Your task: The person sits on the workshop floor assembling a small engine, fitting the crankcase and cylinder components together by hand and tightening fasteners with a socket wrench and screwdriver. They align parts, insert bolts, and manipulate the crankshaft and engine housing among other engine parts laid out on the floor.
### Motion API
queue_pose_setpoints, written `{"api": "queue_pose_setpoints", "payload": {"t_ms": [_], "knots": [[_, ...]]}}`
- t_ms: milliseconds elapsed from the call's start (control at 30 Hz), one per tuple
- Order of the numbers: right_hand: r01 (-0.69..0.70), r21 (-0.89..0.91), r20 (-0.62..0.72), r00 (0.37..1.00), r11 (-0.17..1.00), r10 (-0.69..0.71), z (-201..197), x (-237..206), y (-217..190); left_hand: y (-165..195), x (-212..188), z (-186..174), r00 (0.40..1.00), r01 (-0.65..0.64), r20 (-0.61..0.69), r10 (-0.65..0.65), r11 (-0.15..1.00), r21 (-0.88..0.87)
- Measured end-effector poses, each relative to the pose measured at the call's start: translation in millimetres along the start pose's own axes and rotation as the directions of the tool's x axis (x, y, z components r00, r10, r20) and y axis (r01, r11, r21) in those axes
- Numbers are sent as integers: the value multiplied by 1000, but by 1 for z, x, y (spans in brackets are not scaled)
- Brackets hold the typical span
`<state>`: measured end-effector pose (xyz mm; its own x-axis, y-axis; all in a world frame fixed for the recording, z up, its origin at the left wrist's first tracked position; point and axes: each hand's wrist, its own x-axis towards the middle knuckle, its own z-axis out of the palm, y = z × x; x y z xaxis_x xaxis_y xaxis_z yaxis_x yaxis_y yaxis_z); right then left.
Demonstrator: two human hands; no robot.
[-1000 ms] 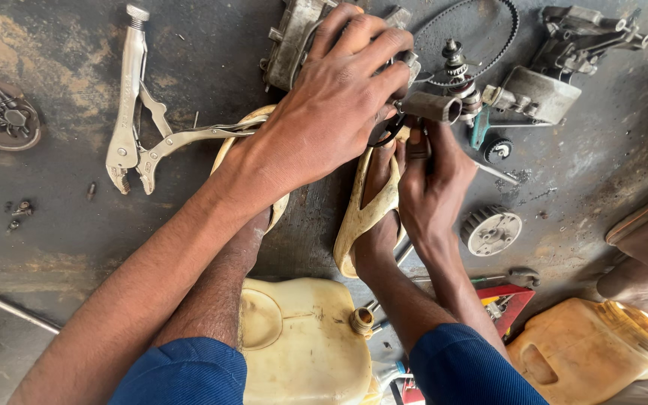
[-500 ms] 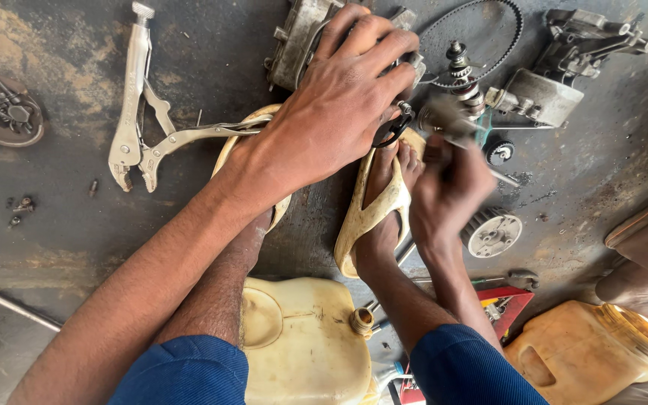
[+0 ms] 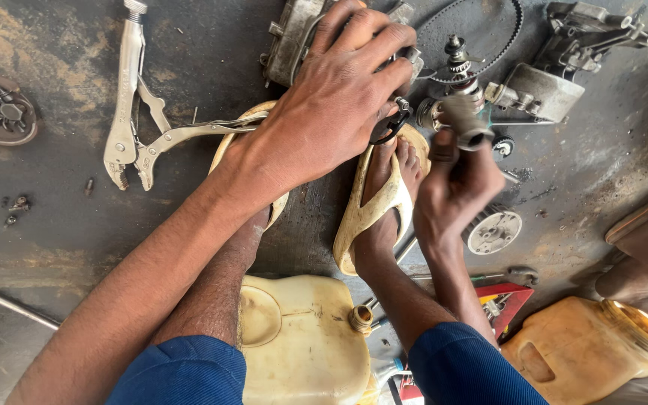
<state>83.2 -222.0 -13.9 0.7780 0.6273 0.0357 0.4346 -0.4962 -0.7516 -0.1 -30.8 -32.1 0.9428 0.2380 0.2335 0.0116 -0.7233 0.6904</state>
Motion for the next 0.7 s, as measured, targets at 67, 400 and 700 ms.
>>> {"api": "queue_pose_setpoints", "payload": {"t_ms": [67, 400, 700], "knots": [[-69, -43, 45, 997, 997, 70, 0, 2, 2, 0, 0, -1, 1000, -1, -20, 1, 1000, 0], [-127, 16, 128, 984, 992, 124, -3, 1, 4, 1, 4, -3, 1000, 5, -22, -5, 1000, 4], [-100, 151, 126, 989, 983, 81, 2, -5, 7, 0, 1, -2, 1000, 9, -17, -9, 1000, -21]]}}
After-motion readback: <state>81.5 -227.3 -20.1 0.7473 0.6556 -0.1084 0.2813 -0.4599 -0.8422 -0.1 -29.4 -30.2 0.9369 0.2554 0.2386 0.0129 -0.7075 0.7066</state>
